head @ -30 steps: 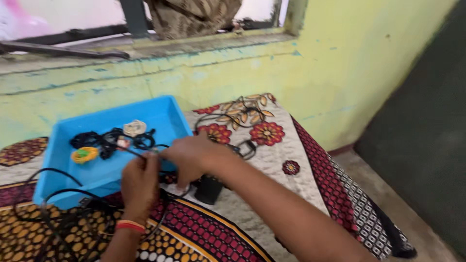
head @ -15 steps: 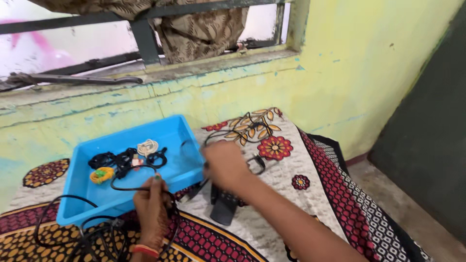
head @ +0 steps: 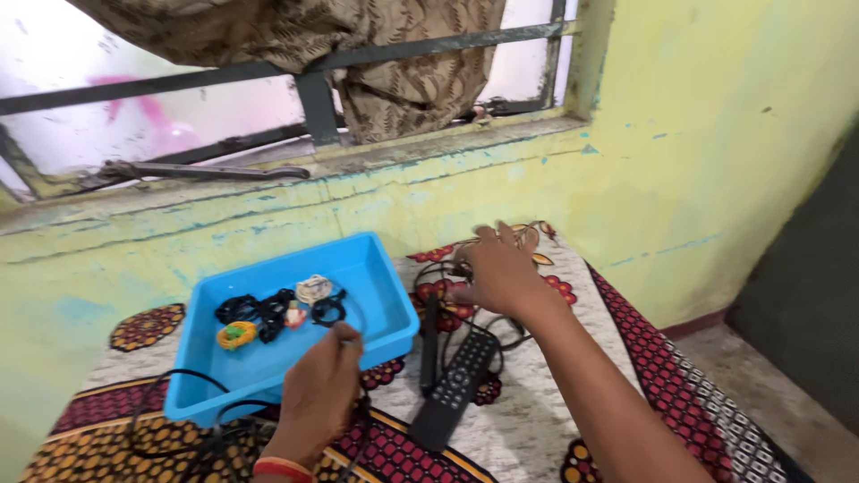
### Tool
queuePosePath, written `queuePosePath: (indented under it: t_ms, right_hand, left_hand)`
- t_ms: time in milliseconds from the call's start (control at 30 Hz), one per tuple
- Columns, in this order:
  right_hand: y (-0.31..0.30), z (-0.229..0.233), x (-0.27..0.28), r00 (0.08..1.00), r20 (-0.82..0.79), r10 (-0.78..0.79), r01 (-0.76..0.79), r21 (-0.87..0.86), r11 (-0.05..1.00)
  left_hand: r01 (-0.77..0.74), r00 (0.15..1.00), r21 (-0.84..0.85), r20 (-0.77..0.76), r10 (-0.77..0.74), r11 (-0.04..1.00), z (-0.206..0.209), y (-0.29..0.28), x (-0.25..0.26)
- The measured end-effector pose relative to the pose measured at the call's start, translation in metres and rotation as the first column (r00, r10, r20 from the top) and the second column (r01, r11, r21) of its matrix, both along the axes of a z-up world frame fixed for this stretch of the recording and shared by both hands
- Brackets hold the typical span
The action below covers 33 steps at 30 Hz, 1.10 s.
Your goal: The person sorts various cables and small plastic components by hand in a blue tray.
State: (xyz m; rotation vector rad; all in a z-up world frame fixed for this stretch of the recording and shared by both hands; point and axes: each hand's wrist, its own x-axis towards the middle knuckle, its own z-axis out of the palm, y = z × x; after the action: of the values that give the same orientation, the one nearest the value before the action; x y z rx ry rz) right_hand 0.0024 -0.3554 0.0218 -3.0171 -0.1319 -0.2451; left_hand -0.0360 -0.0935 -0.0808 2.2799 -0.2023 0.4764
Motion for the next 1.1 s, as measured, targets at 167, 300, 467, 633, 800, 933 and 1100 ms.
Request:
queuePosePath:
  t_ms: [167,300,467,633,800,933,1100]
  right_hand:
    - [0.064,0.017,-0.002,0.635,0.483,0.603,-0.738,0.149,0.659]
    - [0.101,0.009,-0.005,0.609,0.322,0.725,-0.714,0.621,0.324]
    - [0.098,0.004,0.011,0.664,0.146,0.733,-0.406,0.894,0.19]
    - [0.116,-0.003,0.019,0.647,0.153,0.747,-0.277,0.96,0.043]
    - [0.152,-0.027,-0.021,0.595,0.771,0.229,-0.758,0.442,0.481]
    - [0.177,-0.051,-0.037,0.748,0.365,0.555,-0.395,0.916,-0.07]
    - [0.15,-0.043,-0.013,0.638,0.234,0.733,-0.231,0.967,-0.108]
  left_hand:
    - [0.033,0.988,0.325,0.132,-0.08,0.945,0.08,0.009,-0.014]
    - [0.252,0.967,-0.244,0.029,-0.252,0.936,0.119,0.053,-0.015]
    - [0.219,0.964,-0.624,0.258,-0.067,0.751,0.127,0.115,-0.008]
    - [0.18,0.971,-0.867,0.079,-0.227,0.464,0.105,0.127,0.001]
    - [0.455,0.62,-0.803,0.596,-0.51,-0.385,0.09,0.102,0.027]
    - [0.215,0.939,-0.959,0.255,-0.229,-0.185,0.107,0.07,0.025]
    - [0.3,0.878,-0.937,0.344,-0.333,-0.178,0.131,0.079,0.021]
